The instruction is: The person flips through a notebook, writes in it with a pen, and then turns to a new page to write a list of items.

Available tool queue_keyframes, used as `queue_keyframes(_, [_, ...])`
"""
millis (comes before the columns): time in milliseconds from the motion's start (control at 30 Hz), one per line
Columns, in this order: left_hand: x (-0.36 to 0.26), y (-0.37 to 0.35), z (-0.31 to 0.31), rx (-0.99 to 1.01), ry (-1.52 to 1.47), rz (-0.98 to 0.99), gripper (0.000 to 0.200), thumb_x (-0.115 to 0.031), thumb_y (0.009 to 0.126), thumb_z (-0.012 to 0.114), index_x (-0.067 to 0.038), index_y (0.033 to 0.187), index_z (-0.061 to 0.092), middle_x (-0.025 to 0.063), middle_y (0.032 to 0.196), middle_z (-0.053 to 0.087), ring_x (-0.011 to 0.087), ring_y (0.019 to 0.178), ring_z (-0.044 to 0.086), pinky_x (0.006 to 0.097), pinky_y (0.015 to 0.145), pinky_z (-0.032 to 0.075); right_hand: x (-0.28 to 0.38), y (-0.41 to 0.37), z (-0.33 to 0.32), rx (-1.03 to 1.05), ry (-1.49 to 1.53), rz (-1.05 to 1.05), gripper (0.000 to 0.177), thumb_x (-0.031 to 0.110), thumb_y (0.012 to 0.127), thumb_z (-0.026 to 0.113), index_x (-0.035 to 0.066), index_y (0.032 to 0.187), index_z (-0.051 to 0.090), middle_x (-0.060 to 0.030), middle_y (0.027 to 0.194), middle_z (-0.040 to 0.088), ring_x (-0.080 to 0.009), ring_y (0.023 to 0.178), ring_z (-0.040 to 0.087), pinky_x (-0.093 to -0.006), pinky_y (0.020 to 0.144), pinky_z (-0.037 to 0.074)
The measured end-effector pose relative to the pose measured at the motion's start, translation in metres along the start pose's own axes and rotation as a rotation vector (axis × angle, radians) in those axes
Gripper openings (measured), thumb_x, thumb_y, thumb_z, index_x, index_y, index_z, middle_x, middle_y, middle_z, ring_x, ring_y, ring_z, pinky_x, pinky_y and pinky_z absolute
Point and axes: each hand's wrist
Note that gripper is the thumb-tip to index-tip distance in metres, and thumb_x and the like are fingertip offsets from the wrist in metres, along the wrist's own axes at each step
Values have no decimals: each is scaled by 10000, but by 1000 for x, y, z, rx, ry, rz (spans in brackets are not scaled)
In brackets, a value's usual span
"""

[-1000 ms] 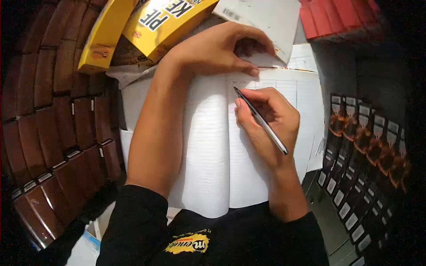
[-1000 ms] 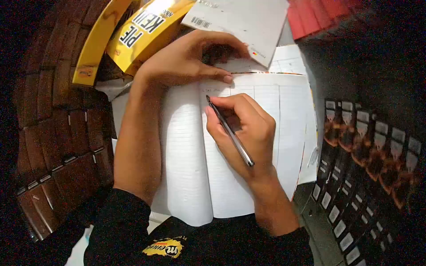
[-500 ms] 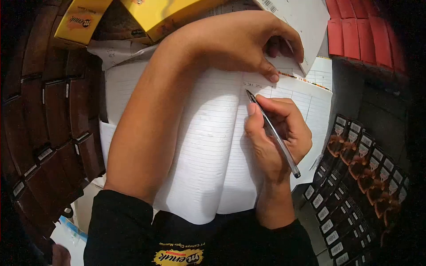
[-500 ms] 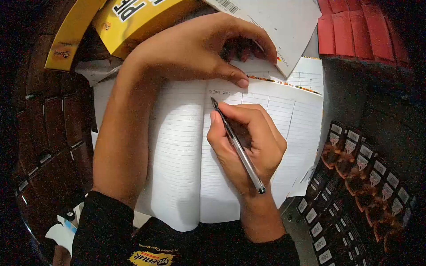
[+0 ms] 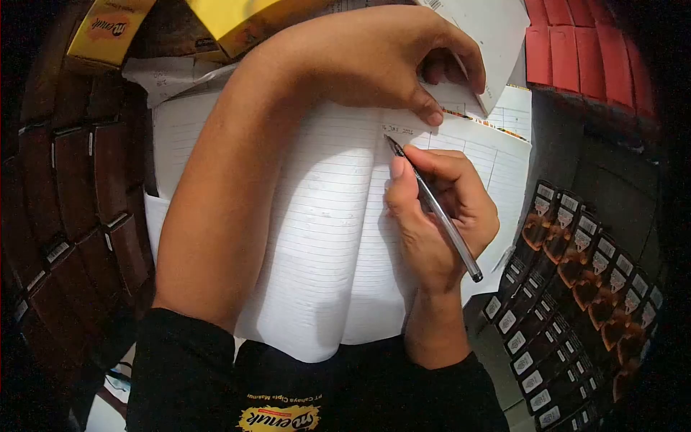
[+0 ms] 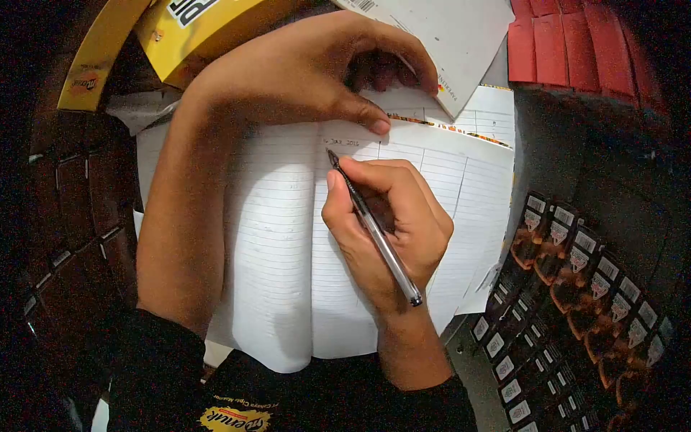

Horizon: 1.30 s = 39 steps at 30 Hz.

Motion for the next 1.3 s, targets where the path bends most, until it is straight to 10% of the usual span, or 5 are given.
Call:
queue_keyframes(100, [-6, 3, -16, 155, -88, -137, 564, -64, 864, 824, -30, 1387, 615, 176, 1364, 662, 259, 1243, 647, 382, 1090, 519, 1, -1, 0, 0, 4, 26, 159, -56, 843, 822, -41, 977, 737, -100, 891, 729, -99, 743, 691, -228, 674, 558])
queue_keyframes(200, [-1, 1, 0, 2, 16, 0, 533, -23, 730, 877, -42, 1241, 726, 3, 1100, 722, 119, 936, 566, 282, 882, 486, 1, 0, -1, 8, 5, 28, 165, -51, 840, 826, -40, 980, 740, -98, 886, 728, -98, 739, 688, -226, 671, 555])
queue_keyframes(1300, [-5, -1, 0, 7, 25, -26, 520, -18, 764, 865, -37, 1261, 715, 24, 1137, 732, 119, 981, 598, 289, 919, 494, -3, -7, 1, -51, 16, 35, 176, -68, 842, 825, -44, 1000, 750, -98, 913, 739, -98, 774, 712, -226, 688, 579])
Point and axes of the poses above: each hand's wrist, its own y-axis towards the middle knuckle, its own z-axis out of the palm, x = y × z
